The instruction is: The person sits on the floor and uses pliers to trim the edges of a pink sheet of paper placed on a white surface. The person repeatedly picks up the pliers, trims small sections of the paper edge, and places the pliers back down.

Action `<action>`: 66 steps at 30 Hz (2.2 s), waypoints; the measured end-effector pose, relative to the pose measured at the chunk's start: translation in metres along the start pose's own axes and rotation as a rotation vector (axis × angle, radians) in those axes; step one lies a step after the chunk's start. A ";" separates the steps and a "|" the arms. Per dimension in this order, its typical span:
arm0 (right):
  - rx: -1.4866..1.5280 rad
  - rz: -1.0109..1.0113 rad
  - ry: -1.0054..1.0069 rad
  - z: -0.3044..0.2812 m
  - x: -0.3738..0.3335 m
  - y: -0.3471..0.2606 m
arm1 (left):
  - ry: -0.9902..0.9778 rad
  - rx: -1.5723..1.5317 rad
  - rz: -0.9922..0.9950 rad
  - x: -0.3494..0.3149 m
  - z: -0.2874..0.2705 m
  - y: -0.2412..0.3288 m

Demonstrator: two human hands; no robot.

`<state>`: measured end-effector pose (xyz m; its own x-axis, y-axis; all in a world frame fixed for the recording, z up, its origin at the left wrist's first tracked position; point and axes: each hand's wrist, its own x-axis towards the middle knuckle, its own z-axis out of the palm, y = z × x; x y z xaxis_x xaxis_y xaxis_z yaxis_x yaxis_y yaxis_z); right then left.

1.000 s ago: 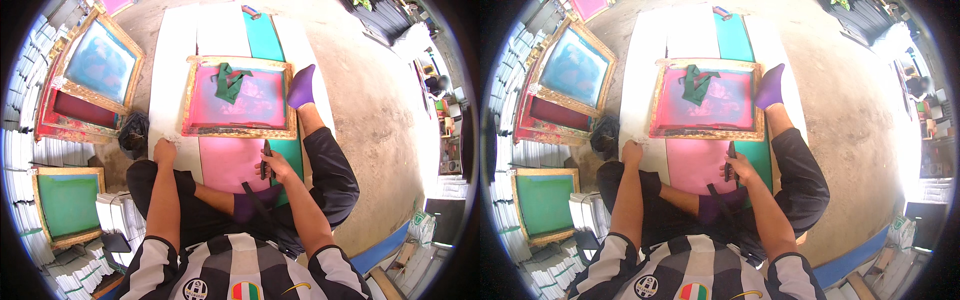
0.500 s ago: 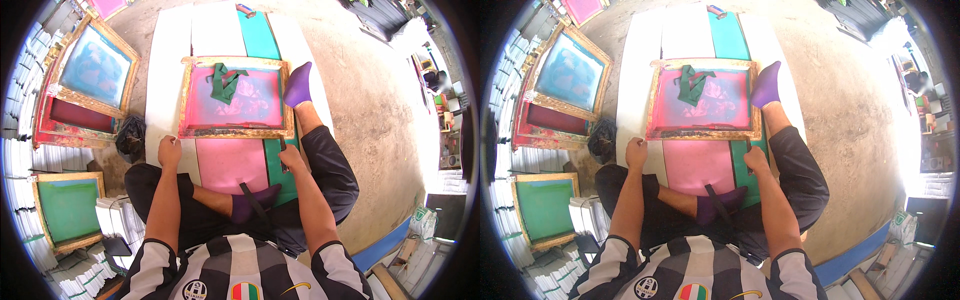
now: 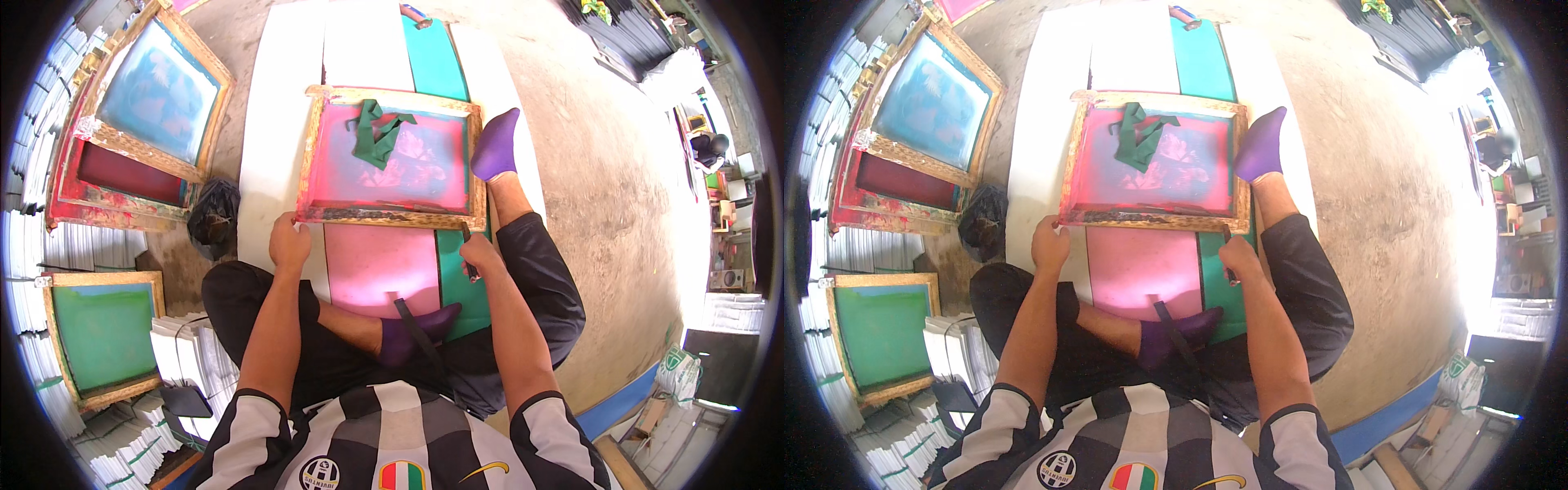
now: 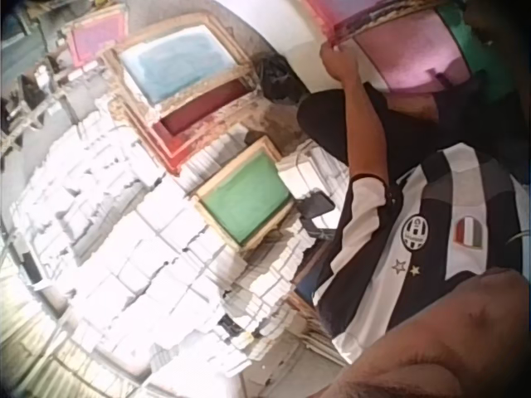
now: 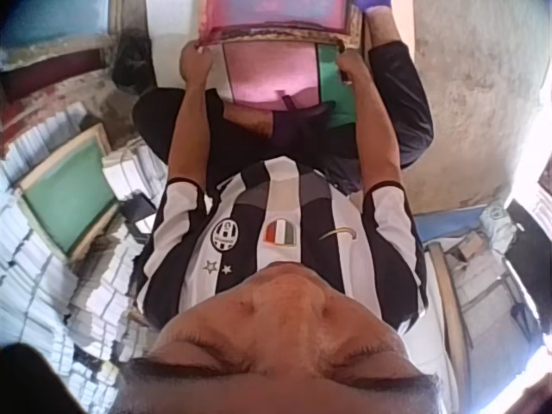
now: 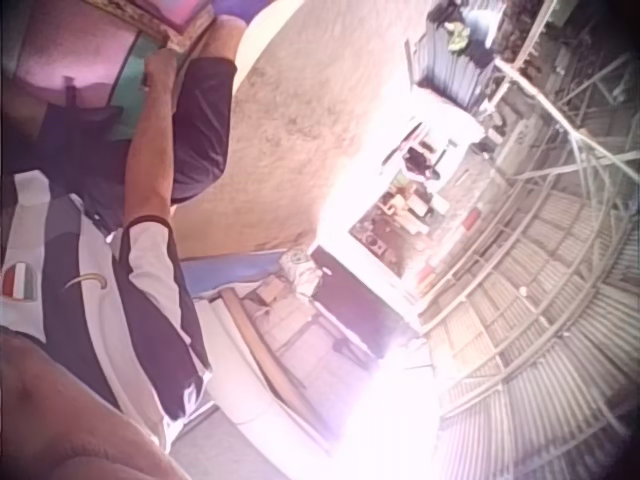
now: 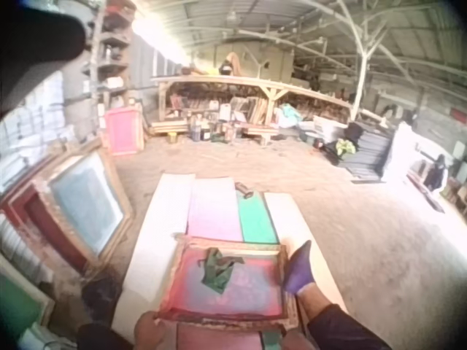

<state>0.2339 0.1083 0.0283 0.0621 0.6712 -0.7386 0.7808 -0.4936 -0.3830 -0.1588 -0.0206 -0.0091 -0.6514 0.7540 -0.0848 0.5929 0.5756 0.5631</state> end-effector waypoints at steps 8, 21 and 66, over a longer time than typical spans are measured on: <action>-0.168 -0.067 0.194 0.023 0.011 0.027 | -0.013 0.020 -0.023 0.000 0.000 0.004; 0.191 -0.153 0.162 0.037 0.017 0.038 | 0.023 -0.055 0.004 0.001 0.007 -0.006; 0.191 -0.197 0.011 0.039 -0.005 0.029 | 0.000 0.220 -0.264 0.005 -0.037 -0.003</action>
<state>0.2317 0.0688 -0.0008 -0.0720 0.7702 -0.6337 0.6472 -0.4474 -0.6172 -0.1812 -0.0304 0.0197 -0.7962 0.5697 -0.2037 0.4915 0.8054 0.3314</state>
